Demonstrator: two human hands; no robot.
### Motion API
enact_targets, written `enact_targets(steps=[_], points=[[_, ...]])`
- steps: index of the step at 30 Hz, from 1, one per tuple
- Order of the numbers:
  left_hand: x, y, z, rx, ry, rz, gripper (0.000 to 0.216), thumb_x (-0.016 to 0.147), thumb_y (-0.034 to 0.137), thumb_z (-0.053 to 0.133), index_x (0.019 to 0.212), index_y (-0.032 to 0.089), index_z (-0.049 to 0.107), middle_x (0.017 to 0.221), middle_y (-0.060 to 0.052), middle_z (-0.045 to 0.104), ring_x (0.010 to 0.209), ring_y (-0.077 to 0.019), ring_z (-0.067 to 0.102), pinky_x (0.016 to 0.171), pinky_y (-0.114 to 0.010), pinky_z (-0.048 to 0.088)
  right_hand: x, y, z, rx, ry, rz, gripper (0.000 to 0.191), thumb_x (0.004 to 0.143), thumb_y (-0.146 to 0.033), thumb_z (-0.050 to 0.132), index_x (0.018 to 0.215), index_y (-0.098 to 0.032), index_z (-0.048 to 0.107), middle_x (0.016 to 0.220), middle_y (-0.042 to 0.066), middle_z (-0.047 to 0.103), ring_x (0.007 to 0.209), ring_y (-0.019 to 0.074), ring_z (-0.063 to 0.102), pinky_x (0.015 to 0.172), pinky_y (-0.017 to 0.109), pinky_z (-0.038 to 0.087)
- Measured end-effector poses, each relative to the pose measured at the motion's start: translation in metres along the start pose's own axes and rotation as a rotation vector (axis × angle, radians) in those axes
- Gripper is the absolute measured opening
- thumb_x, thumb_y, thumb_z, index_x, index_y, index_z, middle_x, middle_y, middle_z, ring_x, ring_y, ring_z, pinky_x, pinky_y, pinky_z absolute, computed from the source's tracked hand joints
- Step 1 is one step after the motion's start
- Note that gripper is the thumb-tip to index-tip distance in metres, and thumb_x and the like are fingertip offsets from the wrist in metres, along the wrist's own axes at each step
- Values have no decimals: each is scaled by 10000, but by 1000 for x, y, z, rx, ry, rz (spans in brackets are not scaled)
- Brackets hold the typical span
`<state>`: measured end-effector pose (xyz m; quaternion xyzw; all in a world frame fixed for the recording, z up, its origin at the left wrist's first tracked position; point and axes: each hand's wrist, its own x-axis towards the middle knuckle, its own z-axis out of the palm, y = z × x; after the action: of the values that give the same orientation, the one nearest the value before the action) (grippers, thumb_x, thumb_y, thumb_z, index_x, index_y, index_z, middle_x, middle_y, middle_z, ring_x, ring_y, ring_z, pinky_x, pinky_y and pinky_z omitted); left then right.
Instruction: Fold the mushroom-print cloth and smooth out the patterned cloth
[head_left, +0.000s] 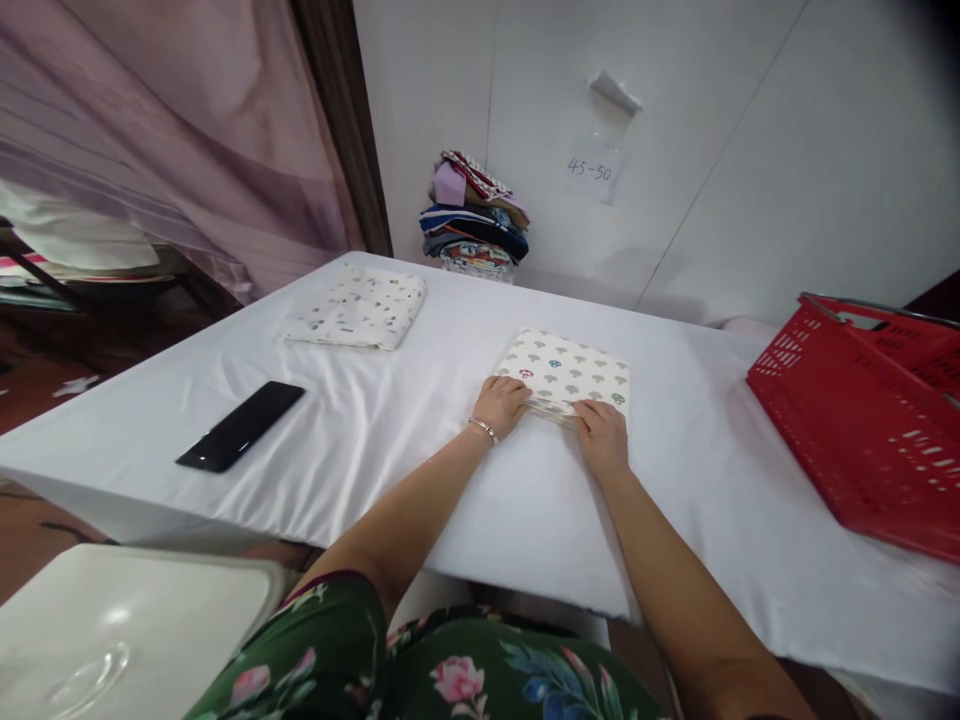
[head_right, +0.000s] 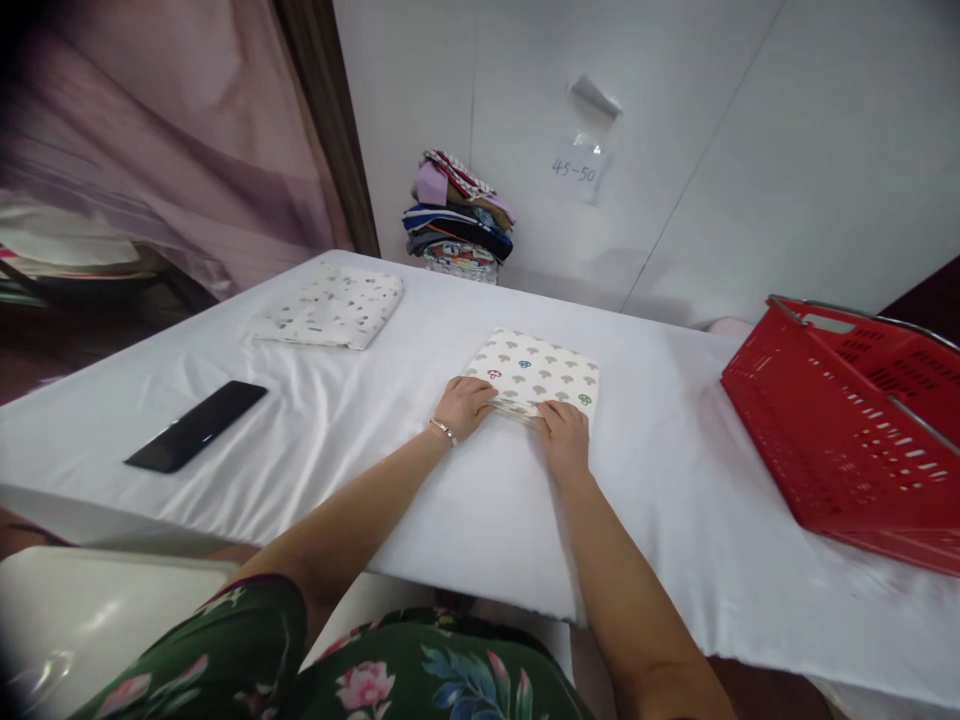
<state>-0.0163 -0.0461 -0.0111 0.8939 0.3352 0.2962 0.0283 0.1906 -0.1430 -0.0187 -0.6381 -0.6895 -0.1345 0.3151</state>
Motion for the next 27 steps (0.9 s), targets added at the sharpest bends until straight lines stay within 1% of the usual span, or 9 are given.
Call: enact_targets(steps=[5, 9, 11, 16, 21, 24, 27], points=[[0, 0, -1, -12, 4, -15, 194, 820, 270, 530, 989, 252, 624, 1034, -27, 632, 1009, -191, 519, 927, -388, 312, 0, -6, -3, -9, -47, 39, 256, 875, -240, 431, 1046, -228, 621, 1061, 52, 598, 1004, 201, 478, 879, 344, 319], [2, 0, 0, -16, -12, -56, 167, 837, 294, 513, 944, 262, 637, 1009, -21, 640, 992, -191, 527, 931, -397, 306, -1, -8, -5, -20, -86, 14, 290, 852, -305, 480, 1107, -231, 597, 1145, 68, 565, 1063, 227, 454, 913, 376, 300], [2, 0, 0, -21, -12, -60, 163, 838, 295, 514, 938, 265, 639, 1004, -18, 642, 992, -191, 527, 932, -399, 303, -1, -8, -6, -29, -88, 11, 300, 857, -292, 469, 1127, -237, 587, 1162, 65, 560, 1077, 225, 451, 919, 376, 300], [2, 1, -3, -21, -7, -71, 140, 818, 277, 546, 914, 260, 647, 988, -10, 650, 983, -190, 526, 943, -403, 294, 2, -7, -4, -51, -66, 2, 287, 880, -204, 412, 1083, -231, 614, 1128, 43, 599, 1070, 189, 483, 897, 341, 318], [0, 4, -7, -6, -20, -93, 114, 814, 253, 553, 873, 262, 651, 978, -5, 649, 992, -195, 514, 934, -422, 297, -3, -10, -3, -48, -103, -26, 281, 877, -211, 417, 1069, -222, 622, 1144, 40, 600, 1084, 186, 491, 895, 351, 332], [-3, 4, -7, -20, -25, -102, 130, 807, 218, 557, 884, 272, 647, 983, 0, 644, 1006, -190, 504, 959, -433, 277, -3, -12, -8, -2, -146, 17, 295, 859, -233, 430, 1084, -224, 620, 1184, 51, 582, 1114, 206, 486, 927, 388, 342], [-6, 4, -8, -27, -10, -103, 146, 811, 199, 546, 892, 272, 643, 973, 6, 644, 1000, -181, 500, 972, -429, 267, 10, -16, -16, 86, -189, 108, 327, 853, -340, 452, 1115, -220, 609, 1229, 66, 554, 1155, 226, 470, 941, 403, 372]])
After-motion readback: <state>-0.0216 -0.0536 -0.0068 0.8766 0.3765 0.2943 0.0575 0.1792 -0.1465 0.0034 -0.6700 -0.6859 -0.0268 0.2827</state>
